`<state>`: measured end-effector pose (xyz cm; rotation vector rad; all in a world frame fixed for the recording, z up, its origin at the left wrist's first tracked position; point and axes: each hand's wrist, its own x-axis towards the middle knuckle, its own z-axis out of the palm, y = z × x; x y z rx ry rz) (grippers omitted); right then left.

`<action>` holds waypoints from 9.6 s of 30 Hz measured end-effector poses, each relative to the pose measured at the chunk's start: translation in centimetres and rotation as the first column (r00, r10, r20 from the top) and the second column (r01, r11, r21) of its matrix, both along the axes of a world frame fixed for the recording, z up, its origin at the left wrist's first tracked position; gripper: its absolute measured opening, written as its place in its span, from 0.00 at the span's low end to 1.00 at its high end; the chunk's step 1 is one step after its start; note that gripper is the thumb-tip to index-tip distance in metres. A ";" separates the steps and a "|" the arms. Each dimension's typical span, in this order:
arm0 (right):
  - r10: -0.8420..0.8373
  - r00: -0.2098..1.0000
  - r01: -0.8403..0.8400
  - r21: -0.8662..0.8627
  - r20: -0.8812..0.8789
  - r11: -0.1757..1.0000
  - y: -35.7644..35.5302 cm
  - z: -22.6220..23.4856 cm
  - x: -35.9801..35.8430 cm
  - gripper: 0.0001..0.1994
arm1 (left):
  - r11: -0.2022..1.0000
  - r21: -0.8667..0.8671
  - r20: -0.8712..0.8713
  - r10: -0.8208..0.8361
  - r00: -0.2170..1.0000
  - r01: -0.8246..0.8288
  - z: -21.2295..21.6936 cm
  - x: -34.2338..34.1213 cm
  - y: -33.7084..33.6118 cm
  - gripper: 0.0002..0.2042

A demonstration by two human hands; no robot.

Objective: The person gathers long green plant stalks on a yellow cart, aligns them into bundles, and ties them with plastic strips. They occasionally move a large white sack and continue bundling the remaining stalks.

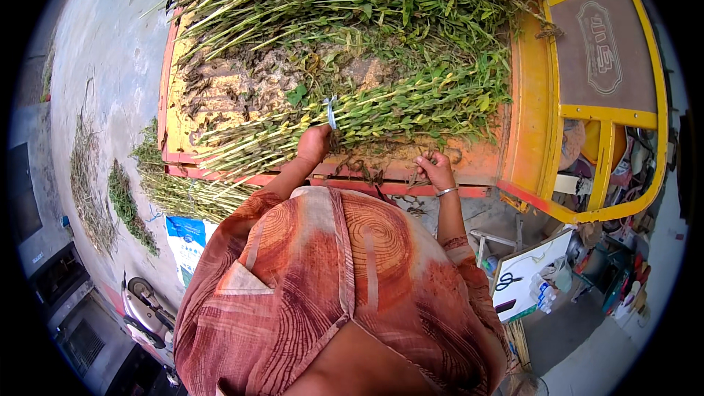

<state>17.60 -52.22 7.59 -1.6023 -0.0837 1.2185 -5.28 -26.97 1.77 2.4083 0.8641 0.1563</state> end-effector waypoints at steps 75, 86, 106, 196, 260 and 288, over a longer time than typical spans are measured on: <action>-0.174 0.831 0.209 -0.008 0.528 0.978 -18.4 5.2 -19.3 0.12 | -0.123 -0.862 0.396 -0.768 0.503 0.491 16.4 1.4 -21.9 0.22; -0.108 0.993 0.081 -0.967 0.056 0.241 -44.3 -10.2 -51.6 0.25 | 0.125 -0.858 0.324 -0.620 0.714 0.498 12.0 -4.2 -24.6 0.12; 0.472 0.754 0.141 -0.815 0.456 0.562 -51.1 -10.7 -34.5 0.07 | 0.739 -0.661 -0.290 -0.409 0.865 0.128 2.4 -10.1 -24.0 0.07; -0.628 0.690 0.713 -0.484 0.359 0.507 -193.9 -11.5 17.7 0.09 | 0.846 -0.463 -0.591 -0.517 0.619 0.264 -4.4 22.3 -167.4 0.16; -0.258 0.959 0.251 0.071 0.118 0.965 -177.3 19.9 -6.6 0.08 | 0.551 0.181 0.046 -0.832 0.552 0.815 15.3 23.9 -176.2 0.46; 0.416 0.904 -0.329 0.464 -0.095 0.822 -156.4 21.7 -37.5 0.16 | 0.936 -0.123 0.302 0.353 0.886 -0.331 7.3 -29.1 -160.4 0.11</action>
